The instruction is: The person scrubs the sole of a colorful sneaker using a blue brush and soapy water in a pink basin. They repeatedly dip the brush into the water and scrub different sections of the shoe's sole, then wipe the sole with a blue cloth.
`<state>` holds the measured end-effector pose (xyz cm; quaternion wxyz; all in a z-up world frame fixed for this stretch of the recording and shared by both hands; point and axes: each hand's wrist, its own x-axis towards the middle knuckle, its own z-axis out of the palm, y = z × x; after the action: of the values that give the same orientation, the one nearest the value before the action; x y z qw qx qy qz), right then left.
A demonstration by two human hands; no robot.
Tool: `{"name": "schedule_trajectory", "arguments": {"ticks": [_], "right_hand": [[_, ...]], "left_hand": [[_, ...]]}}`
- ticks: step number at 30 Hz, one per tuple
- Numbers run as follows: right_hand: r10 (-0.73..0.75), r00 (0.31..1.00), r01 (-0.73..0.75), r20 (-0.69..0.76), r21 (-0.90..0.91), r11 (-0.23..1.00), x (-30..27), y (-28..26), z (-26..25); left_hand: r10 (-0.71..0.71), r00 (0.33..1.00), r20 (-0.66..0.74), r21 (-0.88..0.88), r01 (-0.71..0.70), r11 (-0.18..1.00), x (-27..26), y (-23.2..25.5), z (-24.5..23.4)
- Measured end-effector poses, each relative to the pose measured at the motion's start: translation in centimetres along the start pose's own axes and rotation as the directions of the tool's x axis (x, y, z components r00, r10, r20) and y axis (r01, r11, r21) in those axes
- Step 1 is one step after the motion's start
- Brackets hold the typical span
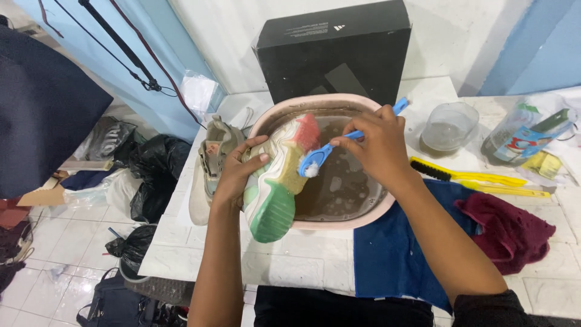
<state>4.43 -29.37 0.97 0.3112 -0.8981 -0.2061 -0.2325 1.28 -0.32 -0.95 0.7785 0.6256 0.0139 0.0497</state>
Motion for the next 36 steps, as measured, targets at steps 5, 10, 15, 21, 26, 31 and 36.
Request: {"name": "schedule_trajectory", "arguments": {"ticks": [5, 10, 15, 21, 26, 31, 36], "right_hand": [[-0.038, 0.998, 0.033, -0.057, -0.093, 0.995, -1.0, -1.8, -0.8], [0.056, 0.995, -0.067, -0.08, -0.141, 0.988, -1.7, -0.4, -2.2], [0.207, 0.978, -0.207, 0.017, 0.003, 0.978, -4.1, 1.8, -4.6], [0.21, 0.971, -0.182, 0.111, -0.219, 0.959, -5.5, -0.6, -6.4], [0.163, 0.985, -0.172, -0.057, -0.355, 0.919, -5.4, 1.6, -9.3], [0.096, 0.985, -0.161, -0.147, -0.538, 0.827, -4.6, 2.0, -9.3], [-0.028, 0.994, 0.09, 0.103, -0.665, 0.742, -5.8, 3.7, -2.5]], "left_hand": [[0.019, 0.999, 0.039, 0.02, -0.019, 1.0, 0.7, -2.2, -1.7], [0.03, 0.999, 0.012, -0.046, -0.029, 0.998, 0.7, -3.0, -2.7], [0.016, 1.0, -0.025, -0.18, -0.02, 0.983, -0.3, -2.5, -2.6], [0.044, 0.999, -0.028, -0.205, -0.049, 0.978, -0.1, -3.4, -3.3], [0.057, 0.998, -0.038, -0.207, -0.064, 0.976, -0.5, -3.1, -3.4], [0.064, 0.997, -0.047, -0.216, -0.072, 0.974, -0.7, -2.9, -3.4], [0.072, 0.996, -0.046, -0.175, -0.079, 0.981, -0.3, -3.6, -3.8]]}}
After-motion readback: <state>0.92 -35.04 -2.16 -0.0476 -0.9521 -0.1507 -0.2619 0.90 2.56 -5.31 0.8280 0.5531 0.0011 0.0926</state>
